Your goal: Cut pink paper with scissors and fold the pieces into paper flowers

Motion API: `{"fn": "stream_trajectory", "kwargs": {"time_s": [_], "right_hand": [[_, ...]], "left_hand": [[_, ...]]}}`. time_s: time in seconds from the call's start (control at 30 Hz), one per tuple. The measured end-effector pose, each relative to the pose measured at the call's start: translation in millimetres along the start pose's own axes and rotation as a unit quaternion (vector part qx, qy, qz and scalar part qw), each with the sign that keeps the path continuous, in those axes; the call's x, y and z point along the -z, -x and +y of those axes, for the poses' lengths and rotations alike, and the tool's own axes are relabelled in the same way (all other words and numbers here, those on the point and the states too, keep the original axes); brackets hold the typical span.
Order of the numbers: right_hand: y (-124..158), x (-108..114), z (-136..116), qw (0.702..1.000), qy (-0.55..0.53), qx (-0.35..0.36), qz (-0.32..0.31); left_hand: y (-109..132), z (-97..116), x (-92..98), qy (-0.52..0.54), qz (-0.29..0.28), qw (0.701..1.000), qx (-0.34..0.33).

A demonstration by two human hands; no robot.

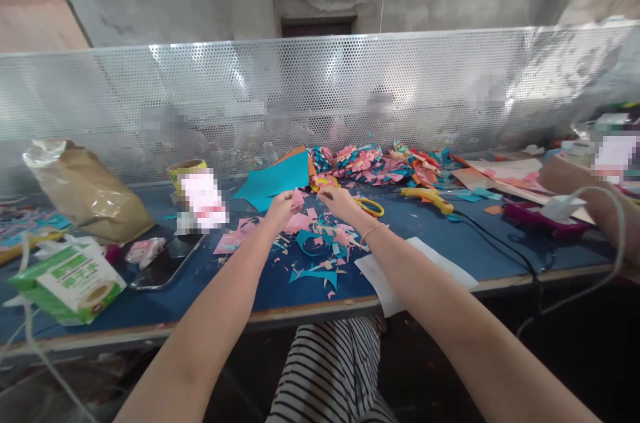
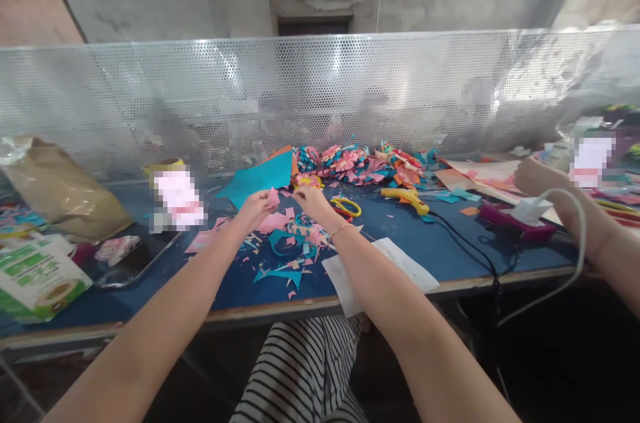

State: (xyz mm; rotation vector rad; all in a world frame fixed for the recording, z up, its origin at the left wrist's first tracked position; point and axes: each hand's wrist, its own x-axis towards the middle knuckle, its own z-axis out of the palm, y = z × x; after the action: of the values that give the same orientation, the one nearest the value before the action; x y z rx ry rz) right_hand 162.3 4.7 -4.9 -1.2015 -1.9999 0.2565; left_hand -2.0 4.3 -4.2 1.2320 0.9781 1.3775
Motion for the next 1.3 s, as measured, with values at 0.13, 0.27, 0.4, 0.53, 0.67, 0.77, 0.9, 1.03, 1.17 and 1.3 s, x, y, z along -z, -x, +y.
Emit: {"fn": "stream_trajectory", "kwargs": {"time_s": [0.13, 0.27, 0.4, 0.53, 0.67, 0.77, 0.9, 1.03, 1.17, 1.3], "right_hand": [[1.0, -5.1, -3.5, 0.981, -0.17, -0.089, -0.038], [-2.5, -8.3, -1.6, 0.903, -0.407, -0.136, -0.024], [-2.7, -5.5, 0.2, 0.832, -0.538, -0.132, -0.028], [-1.4, -3.2, 1.6, 0.812, -0.569, -0.124, -0.037], [-2.1, -4.1, 2.4, 0.812, -0.572, -0.109, -0.041], [-2.9, -4.7, 3.3, 0.811, -0.575, -0.1, -0.042], [-3.3, -4.4, 4.7, 0.809, -0.579, -0.097, -0.042], [-3.6, -3.8, 5.4, 0.807, -0.582, -0.089, -0.041], [-3.1, -3.1, 3.9, 0.805, -0.585, -0.092, -0.045], [-2.6, -2.7, 3.6, 0.798, -0.589, -0.119, -0.033]], "left_hand": [[3.4, 0.9, -3.9, 0.023, -0.006, 1.0, 0.015], [5.1, -0.4, -3.8, 0.032, -0.02, 0.999, 0.023], [5.4, 0.1, -3.5, 0.022, -0.004, 1.0, 0.02], [5.7, 0.6, -3.1, 0.009, 0.008, 1.0, 0.012], [6.1, 1.0, -2.9, 0.007, 0.007, 1.0, 0.006], [6.4, 1.3, -3.1, 0.003, 0.003, 1.0, 0.008], [5.6, 0.6, -2.9, -0.004, 0.005, 1.0, 0.008], [5.5, 0.4, -2.4, -0.005, 0.003, 1.0, 0.007], [7.1, 1.6, -2.6, -0.006, -0.003, 1.0, 0.013], [8.3, 2.4, -2.1, -0.009, -0.012, 1.0, 0.013]]}}
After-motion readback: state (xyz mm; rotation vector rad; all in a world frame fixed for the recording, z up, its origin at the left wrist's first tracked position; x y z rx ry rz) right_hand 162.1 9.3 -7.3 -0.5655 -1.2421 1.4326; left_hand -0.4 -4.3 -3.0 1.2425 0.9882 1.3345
